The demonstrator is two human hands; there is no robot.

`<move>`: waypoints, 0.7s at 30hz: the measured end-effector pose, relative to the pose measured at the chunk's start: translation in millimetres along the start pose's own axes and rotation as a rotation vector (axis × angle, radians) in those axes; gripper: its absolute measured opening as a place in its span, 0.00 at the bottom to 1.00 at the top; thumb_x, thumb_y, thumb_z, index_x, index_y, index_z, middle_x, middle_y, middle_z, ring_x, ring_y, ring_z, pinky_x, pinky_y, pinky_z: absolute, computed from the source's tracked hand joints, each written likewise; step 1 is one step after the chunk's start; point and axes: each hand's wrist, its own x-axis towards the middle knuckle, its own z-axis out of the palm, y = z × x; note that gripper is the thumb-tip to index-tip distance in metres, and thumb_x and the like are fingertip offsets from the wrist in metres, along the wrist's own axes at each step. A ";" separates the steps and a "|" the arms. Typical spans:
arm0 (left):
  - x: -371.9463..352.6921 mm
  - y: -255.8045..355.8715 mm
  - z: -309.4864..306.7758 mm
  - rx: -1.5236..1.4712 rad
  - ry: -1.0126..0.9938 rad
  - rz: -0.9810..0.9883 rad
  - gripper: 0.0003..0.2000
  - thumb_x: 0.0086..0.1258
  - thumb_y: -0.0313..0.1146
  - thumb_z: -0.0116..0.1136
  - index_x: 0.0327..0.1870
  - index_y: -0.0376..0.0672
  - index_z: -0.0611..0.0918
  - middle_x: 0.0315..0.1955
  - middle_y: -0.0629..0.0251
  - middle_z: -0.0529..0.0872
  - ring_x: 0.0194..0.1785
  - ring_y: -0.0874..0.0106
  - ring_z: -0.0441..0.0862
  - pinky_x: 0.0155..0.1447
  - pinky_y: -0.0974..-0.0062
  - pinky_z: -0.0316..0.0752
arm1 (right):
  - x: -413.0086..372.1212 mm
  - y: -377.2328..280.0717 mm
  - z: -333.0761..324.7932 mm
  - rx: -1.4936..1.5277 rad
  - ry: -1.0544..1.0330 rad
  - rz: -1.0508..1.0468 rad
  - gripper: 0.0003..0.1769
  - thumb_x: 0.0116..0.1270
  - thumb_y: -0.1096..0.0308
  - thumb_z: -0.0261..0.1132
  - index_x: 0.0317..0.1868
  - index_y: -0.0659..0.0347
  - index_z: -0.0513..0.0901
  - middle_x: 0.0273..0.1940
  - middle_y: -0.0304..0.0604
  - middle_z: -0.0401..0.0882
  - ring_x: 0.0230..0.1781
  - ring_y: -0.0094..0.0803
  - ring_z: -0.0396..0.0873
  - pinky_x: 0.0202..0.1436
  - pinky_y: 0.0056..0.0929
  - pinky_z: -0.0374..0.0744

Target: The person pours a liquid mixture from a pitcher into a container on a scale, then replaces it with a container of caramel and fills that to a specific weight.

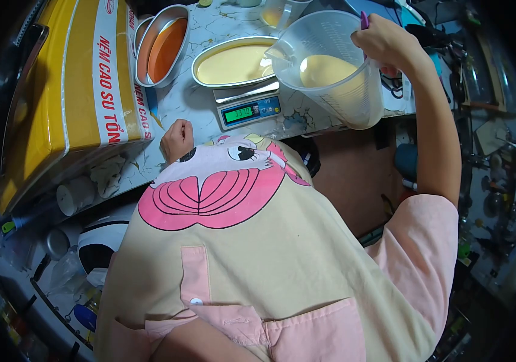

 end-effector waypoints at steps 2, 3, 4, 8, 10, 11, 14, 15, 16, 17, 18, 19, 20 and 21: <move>0.0 1.1 0.1 0.002 0.000 -0.002 0.06 0.68 0.33 0.56 0.31 0.43 0.79 0.23 0.61 0.82 0.25 0.57 0.80 0.28 0.62 0.72 | 3.9 0.1 0.0 -0.019 -0.032 0.016 0.13 0.54 0.65 0.54 0.28 0.70 0.74 0.15 0.45 0.73 0.09 0.36 0.74 0.14 0.34 0.74; 0.3 1.7 0.1 -0.007 0.009 -0.010 0.06 0.67 0.33 0.57 0.31 0.43 0.79 0.22 0.60 0.81 0.25 0.57 0.80 0.28 0.62 0.71 | 6.3 0.0 -0.2 -0.037 -0.065 0.029 0.13 0.54 0.65 0.54 0.28 0.70 0.74 0.15 0.46 0.73 0.09 0.37 0.75 0.14 0.34 0.74; 0.4 1.9 -0.3 -0.015 0.019 -0.019 0.07 0.66 0.34 0.57 0.30 0.42 0.80 0.21 0.59 0.81 0.24 0.57 0.80 0.28 0.63 0.71 | 8.5 0.1 -0.2 -0.036 -0.064 0.029 0.13 0.54 0.65 0.54 0.28 0.70 0.74 0.15 0.46 0.73 0.09 0.37 0.75 0.14 0.34 0.74; 0.4 0.0 0.0 -0.002 0.003 0.009 0.06 0.68 0.33 0.56 0.31 0.43 0.79 0.23 0.60 0.82 0.25 0.57 0.80 0.28 0.62 0.72 | 11.1 -2.6 -0.9 -0.103 -0.091 0.058 0.14 0.55 0.64 0.54 0.29 0.71 0.76 0.17 0.48 0.75 0.10 0.38 0.76 0.15 0.35 0.76; 0.3 -0.1 0.2 0.002 0.007 0.008 0.06 0.68 0.33 0.56 0.30 0.43 0.79 0.23 0.60 0.82 0.25 0.56 0.80 0.28 0.61 0.72 | 11.2 -4.3 -1.5 -0.126 -0.075 0.061 0.15 0.55 0.64 0.55 0.30 0.71 0.76 0.18 0.49 0.76 0.10 0.38 0.76 0.15 0.36 0.77; 0.3 -0.3 0.5 0.002 0.007 0.008 0.06 0.68 0.33 0.56 0.30 0.43 0.79 0.23 0.60 0.82 0.25 0.56 0.80 0.28 0.61 0.72 | 12.3 -4.8 -2.1 -0.146 -0.082 0.069 0.15 0.56 0.64 0.55 0.30 0.72 0.77 0.18 0.49 0.77 0.11 0.39 0.77 0.16 0.35 0.77; 0.0 -0.2 1.0 0.007 0.012 0.000 0.07 0.68 0.33 0.56 0.30 0.43 0.79 0.22 0.60 0.82 0.25 0.56 0.80 0.28 0.61 0.72 | 15.8 -2.8 0.2 -0.182 -0.070 0.072 0.16 0.56 0.62 0.56 0.30 0.72 0.78 0.20 0.50 0.78 0.14 0.39 0.79 0.20 0.36 0.79; 0.1 0.1 0.9 -0.001 0.011 -0.019 0.07 0.67 0.34 0.57 0.30 0.42 0.79 0.22 0.60 0.82 0.25 0.57 0.81 0.29 0.62 0.72 | 17.3 -1.2 1.9 -0.199 -0.048 0.068 0.17 0.56 0.61 0.56 0.31 0.71 0.79 0.20 0.50 0.78 0.16 0.39 0.80 0.24 0.36 0.79; -0.1 0.2 0.8 -0.010 0.008 -0.037 0.07 0.66 0.34 0.58 0.30 0.42 0.80 0.22 0.59 0.82 0.25 0.57 0.81 0.29 0.63 0.72 | 19.4 0.8 4.0 -0.198 -0.049 0.067 0.17 0.56 0.61 0.56 0.31 0.71 0.79 0.20 0.50 0.78 0.16 0.39 0.80 0.24 0.36 0.79; -0.2 0.0 0.7 -0.010 0.009 -0.038 0.07 0.66 0.34 0.58 0.30 0.42 0.80 0.22 0.59 0.82 0.25 0.57 0.81 0.29 0.63 0.72 | 21.3 3.2 5.9 -0.211 -0.032 0.056 0.17 0.56 0.61 0.57 0.31 0.71 0.80 0.21 0.50 0.79 0.18 0.39 0.80 0.27 0.36 0.79; 0.0 -0.1 0.8 -0.009 0.014 -0.031 0.07 0.66 0.34 0.58 0.31 0.42 0.80 0.22 0.59 0.82 0.25 0.57 0.81 0.29 0.63 0.72 | 22.3 4.4 6.8 -0.224 -0.014 0.047 0.18 0.56 0.60 0.57 0.31 0.70 0.80 0.22 0.50 0.79 0.21 0.39 0.80 0.30 0.37 0.79; 0.1 -0.1 1.1 -0.009 0.019 -0.024 0.07 0.66 0.34 0.58 0.31 0.42 0.80 0.22 0.59 0.82 0.25 0.57 0.81 0.29 0.63 0.72 | 22.0 3.9 6.5 -0.224 -0.014 0.047 0.18 0.56 0.60 0.57 0.31 0.70 0.80 0.22 0.50 0.79 0.21 0.39 0.80 0.30 0.37 0.79; 0.2 0.3 1.0 -0.010 0.019 -0.024 0.07 0.66 0.34 0.58 0.31 0.42 0.80 0.22 0.59 0.82 0.25 0.57 0.81 0.29 0.63 0.72 | 21.3 2.7 6.0 -0.223 -0.020 0.053 0.18 0.56 0.60 0.57 0.31 0.70 0.80 0.23 0.50 0.80 0.22 0.39 0.80 0.31 0.37 0.78; 0.5 0.6 0.7 -0.017 0.018 -0.024 0.07 0.66 0.34 0.58 0.31 0.42 0.80 0.22 0.59 0.82 0.25 0.57 0.81 0.29 0.63 0.72 | 21.1 1.6 5.8 -0.221 -0.027 0.059 0.18 0.56 0.60 0.58 0.31 0.70 0.80 0.23 0.50 0.80 0.23 0.39 0.80 0.33 0.37 0.78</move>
